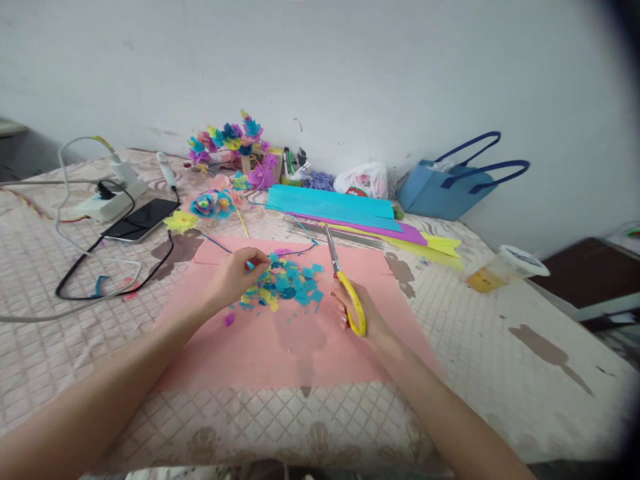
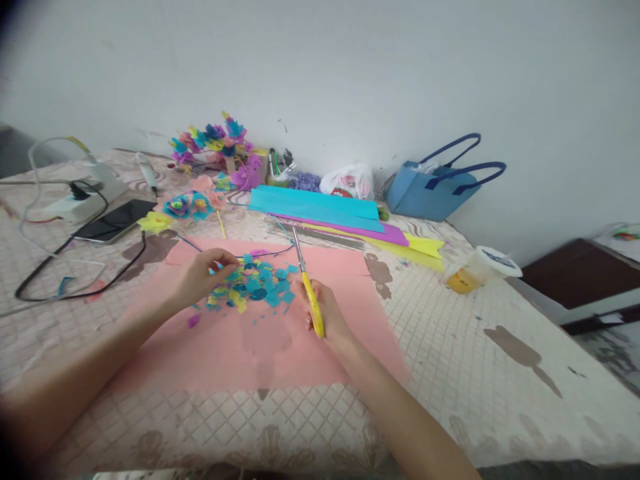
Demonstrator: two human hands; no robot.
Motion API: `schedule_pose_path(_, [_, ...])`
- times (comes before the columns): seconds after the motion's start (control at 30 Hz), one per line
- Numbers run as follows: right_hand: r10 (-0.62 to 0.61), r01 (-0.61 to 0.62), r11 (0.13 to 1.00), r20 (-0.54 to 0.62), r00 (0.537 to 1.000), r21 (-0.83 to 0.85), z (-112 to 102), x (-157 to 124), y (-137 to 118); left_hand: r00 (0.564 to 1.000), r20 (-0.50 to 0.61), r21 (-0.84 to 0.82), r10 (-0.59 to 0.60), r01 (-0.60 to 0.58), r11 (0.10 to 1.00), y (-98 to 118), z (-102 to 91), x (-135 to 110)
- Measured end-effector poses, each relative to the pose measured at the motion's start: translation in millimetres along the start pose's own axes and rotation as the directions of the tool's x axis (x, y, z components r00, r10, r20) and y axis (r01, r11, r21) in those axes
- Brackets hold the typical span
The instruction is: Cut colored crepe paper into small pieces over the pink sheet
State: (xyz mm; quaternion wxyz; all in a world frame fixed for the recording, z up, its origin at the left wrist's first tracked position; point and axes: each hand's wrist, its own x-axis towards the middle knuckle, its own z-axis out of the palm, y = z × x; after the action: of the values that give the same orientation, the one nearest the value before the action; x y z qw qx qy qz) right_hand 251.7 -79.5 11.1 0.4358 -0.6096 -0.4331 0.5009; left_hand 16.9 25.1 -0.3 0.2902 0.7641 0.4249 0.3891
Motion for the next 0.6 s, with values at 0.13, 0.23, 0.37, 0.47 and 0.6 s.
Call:
schedule_pose_path(0.13, [-0.002, 0.002, 0.999, 0.016, 1.000, 0.049, 4, 13, -15, 0.996, 0.078, 0.051, 0.036, -0.041, 0.998, 13, 9.7, 5])
schedule_pose_path(0.23, [-0.009, 0.010, 0.997, -0.015, 1.000, 0.076, 7, 23, -18, 0.978, 0.177, 0.094, 0.110, -0.128, 0.987, 20, 16.3, 12])
schedule_pose_path(0.37, [-0.007, 0.014, 0.995, -0.065, 0.998, 0.098, 7, 30, -3, 0.956, 0.253, 0.089, 0.149, -0.176, 0.980, 24, 22.5, 17])
schedule_pose_path(0.47, [-0.014, 0.022, 0.992, -0.066, 0.998, 0.122, 5, 31, 10, 0.944, 0.278, 0.115, 0.177, -0.215, 0.970, 27, 26.2, 15])
schedule_pose_path(0.6, [-0.019, 0.022, 0.989, -0.023, 1.000, 0.144, 6, 31, 16, 0.931, 0.319, 0.277, 0.178, -0.271, 0.922, 34, 35.1, 8])
